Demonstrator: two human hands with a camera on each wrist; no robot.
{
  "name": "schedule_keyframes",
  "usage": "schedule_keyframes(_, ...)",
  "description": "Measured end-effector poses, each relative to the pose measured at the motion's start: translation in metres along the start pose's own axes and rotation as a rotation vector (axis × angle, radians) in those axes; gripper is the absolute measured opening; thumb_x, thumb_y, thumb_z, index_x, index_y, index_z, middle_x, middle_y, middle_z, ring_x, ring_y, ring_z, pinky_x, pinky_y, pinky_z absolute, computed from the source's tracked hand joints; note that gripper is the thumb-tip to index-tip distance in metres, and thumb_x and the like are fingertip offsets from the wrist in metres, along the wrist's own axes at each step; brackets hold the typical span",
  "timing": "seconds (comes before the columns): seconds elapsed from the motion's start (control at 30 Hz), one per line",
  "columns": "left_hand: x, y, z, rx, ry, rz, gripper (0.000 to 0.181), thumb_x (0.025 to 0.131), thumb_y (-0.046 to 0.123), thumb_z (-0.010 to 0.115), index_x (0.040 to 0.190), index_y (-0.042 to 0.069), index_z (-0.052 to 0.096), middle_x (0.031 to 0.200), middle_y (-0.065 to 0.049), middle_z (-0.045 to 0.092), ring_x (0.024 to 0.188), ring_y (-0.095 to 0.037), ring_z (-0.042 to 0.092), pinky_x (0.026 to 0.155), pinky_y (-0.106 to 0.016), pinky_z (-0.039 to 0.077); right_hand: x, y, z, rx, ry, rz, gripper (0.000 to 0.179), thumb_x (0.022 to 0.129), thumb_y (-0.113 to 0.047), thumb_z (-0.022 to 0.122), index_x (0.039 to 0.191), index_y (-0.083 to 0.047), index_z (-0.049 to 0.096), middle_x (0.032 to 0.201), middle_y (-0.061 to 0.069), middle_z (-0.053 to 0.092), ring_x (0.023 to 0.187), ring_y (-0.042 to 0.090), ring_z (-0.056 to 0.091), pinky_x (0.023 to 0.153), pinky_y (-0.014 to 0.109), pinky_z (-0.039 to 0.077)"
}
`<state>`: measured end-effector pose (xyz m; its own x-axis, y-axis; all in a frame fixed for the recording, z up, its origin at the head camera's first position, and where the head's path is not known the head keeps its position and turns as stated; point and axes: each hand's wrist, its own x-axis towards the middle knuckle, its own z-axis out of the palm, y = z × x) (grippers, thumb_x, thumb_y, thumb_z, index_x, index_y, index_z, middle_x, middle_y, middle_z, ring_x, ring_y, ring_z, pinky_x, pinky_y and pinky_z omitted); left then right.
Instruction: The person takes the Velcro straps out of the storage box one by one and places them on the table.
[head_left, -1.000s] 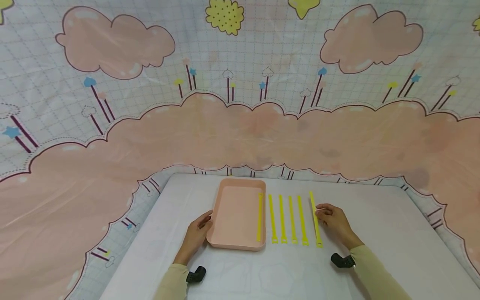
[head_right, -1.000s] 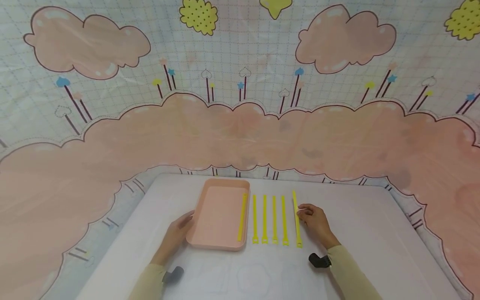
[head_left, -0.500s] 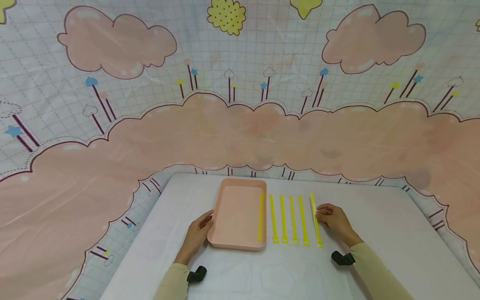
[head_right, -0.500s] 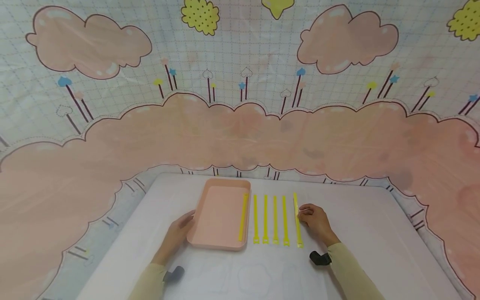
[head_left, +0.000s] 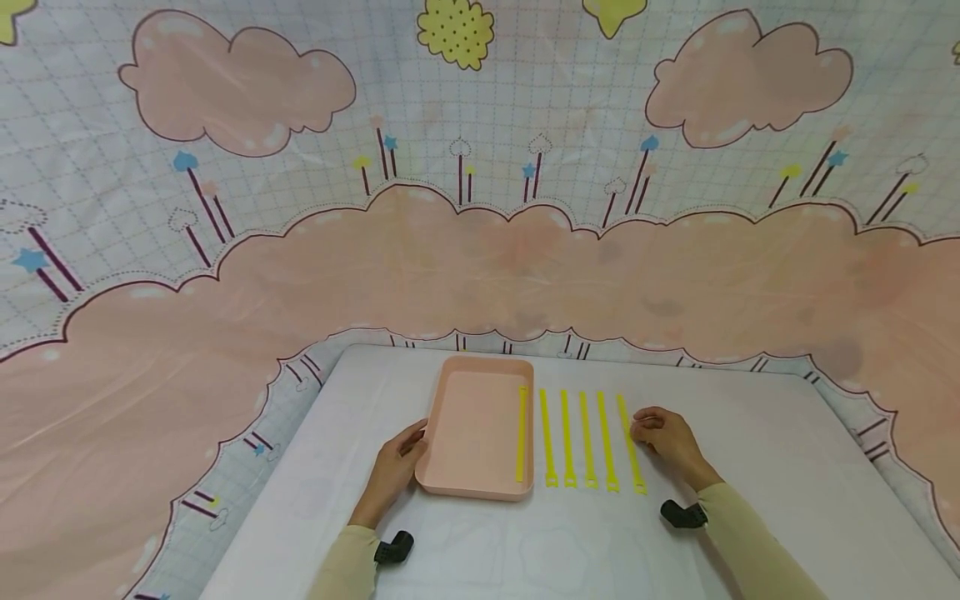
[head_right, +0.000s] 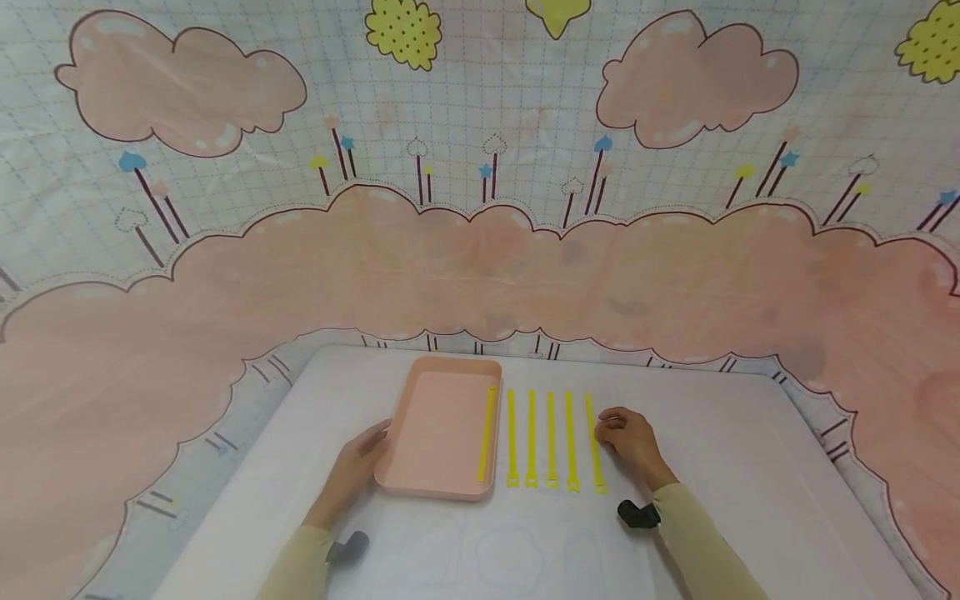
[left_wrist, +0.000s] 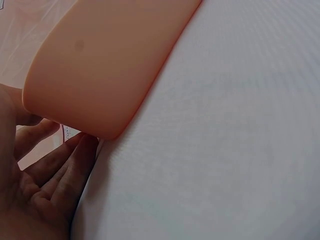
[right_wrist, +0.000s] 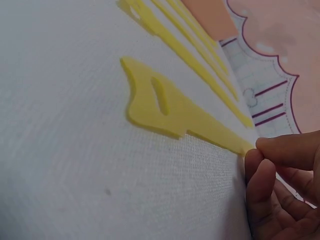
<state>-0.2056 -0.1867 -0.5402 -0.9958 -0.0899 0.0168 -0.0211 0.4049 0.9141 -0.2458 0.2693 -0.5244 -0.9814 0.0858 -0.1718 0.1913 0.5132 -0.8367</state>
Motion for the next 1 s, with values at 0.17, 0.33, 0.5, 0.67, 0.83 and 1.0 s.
schedule_keyframes(0.17,0.000,-0.001,0.000,0.000,-0.002,0.001,0.041,0.098,0.015,0.059,0.139,0.012,0.057,0.132,-0.019,0.062,0.123,-0.034,0.059,0.105,-0.048,0.047,-0.002,0.000,-0.001,0.027,-0.003,-0.001,0.030,0.093,-0.013,0.064,0.118,0.003,0.058,0.099,0.010,0.065,0.075,0.012,0.058,0.062,0.024,0.050)
schedule_keyframes(0.33,0.000,-0.001,0.001,0.003,-0.004,-0.001,0.041,0.098,0.015,0.059,0.139,0.012,0.056,0.132,-0.020,0.061,0.123,-0.035,0.058,0.105,-0.048,0.046,-0.005,-0.001,0.000,0.053,-0.001,0.013,0.030,0.094,-0.014,0.063,0.120,0.002,0.058,0.103,0.011,0.065,0.080,0.013,0.059,0.065,0.024,0.051)
schedule_keyframes(0.5,-0.001,0.000,0.000,0.009,0.001,-0.001,0.041,0.098,0.015,0.059,0.139,0.011,0.056,0.132,-0.020,0.062,0.123,-0.035,0.059,0.105,-0.048,0.046,-0.005,-0.005,-0.001,0.056,0.012,-0.032,0.030,0.095,-0.013,0.062,0.121,0.002,0.059,0.110,0.015,0.065,0.083,0.013,0.060,0.067,0.024,0.052)
schedule_keyframes(0.67,-0.002,0.000,0.000,-0.004,0.002,-0.004,0.041,0.098,0.015,0.059,0.139,0.011,0.056,0.132,-0.020,0.061,0.123,-0.035,0.058,0.105,-0.048,0.046,-0.008,-0.016,-0.002,0.047,0.037,-0.113,0.029,0.095,-0.014,0.061,0.120,0.001,0.059,0.114,0.019,0.065,0.084,0.014,0.065,0.067,0.023,0.053)
schedule_keyframes(0.83,-0.002,0.000,0.000,-0.012,-0.003,-0.003,0.041,0.098,0.016,0.059,0.139,0.011,0.056,0.132,-0.020,0.061,0.123,-0.034,0.058,0.105,-0.048,0.046,-0.013,-0.028,-0.001,0.060,0.044,-0.147,0.029,0.096,-0.016,0.062,0.120,0.000,0.060,0.113,0.019,0.066,0.086,0.015,0.066,0.067,0.025,0.054)
schedule_keyframes(1.0,0.000,0.000,0.001,-0.013,-0.004,0.003,0.041,0.099,0.016,0.059,0.140,0.011,0.056,0.132,-0.020,0.061,0.123,-0.034,0.058,0.105,-0.048,0.047,-0.018,-0.035,0.001,0.105,0.022,-0.155,0.029,0.094,-0.009,0.063,0.120,0.002,0.059,0.109,0.018,0.067,0.085,0.015,0.066,0.068,0.025,0.054)
